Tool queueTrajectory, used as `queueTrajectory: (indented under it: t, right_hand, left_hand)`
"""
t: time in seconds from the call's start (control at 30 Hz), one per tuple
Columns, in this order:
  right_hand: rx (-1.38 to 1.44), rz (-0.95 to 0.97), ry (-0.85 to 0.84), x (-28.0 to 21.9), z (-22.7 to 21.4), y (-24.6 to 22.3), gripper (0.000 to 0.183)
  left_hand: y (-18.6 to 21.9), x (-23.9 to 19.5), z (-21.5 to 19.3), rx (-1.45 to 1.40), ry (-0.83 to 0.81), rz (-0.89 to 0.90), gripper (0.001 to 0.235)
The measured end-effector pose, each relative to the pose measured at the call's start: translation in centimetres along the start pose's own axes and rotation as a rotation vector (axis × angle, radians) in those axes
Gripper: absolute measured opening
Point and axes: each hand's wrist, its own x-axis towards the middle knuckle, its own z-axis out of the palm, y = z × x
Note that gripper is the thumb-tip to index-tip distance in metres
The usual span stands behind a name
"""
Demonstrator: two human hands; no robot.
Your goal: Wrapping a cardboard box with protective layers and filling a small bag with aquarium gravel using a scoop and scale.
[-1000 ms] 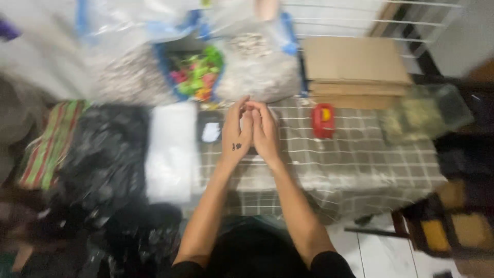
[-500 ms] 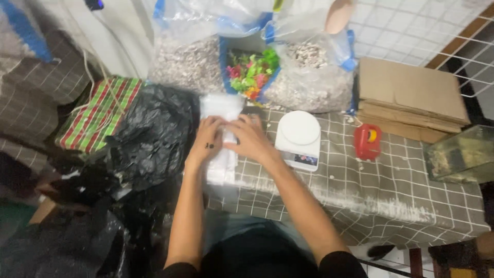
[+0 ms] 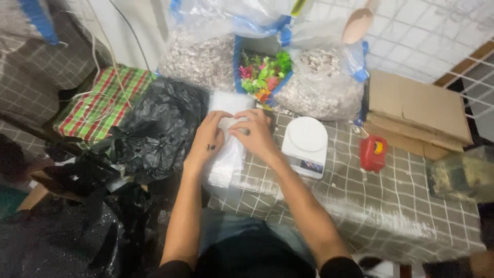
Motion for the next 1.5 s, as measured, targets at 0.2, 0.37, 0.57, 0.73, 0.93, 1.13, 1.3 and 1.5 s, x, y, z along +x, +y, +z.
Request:
queueTrajectory:
  t: [0.2,0.37,0.57,0.73,0.93,1.13,1.3,1.5]
  right_hand:
    - [0.301,-0.172,0.185,3.5,-5.2,-0.7,0.003]
    - [0.408,-0.242,0.318,3.2,-11.5,0.9,0.009]
    - [0.683,0.002,0.400,-2.3,-13.1,6.2,0.013]
    - [0.719,-0.021,0.371,-4.9,-14.0,10.2,0.016]
    - [1.082,0.114,0.370,-5.5,-15.2,11.3,0.015]
    - [1.000,0.179,0.598,-5.7,-15.5,10.9,0.057]
    - [0.562,0.270,0.710,-5.2,-14.7,14.0,0.034]
    - [0.720,0.282,0.714,-5.5,-14.5,12.0,0.052]
  left_hand:
    - [3.5,-0.7,-2.4,-0.261,0.292,0.167,0.032]
    - [3.7,-0.8,-3.0,-0.279,0.367,0.175,0.022]
    - [6.1,1.5,2.3,-0.460,0.161,0.083,0.025]
    - [10.2,3.9,7.8,-0.828,-0.020,-0.006,0.101]
    - [10.2,9.5,13.1,-0.921,0.069,0.128,0.119]
    - [10.0,11.7,16.7,-0.789,0.339,0.203,0.081]
    - [9.8,11.4,16.3,-0.284,0.644,0.387,0.027]
    - [8.0,10.3,17.7,-0.437,0.721,0.295,0.027]
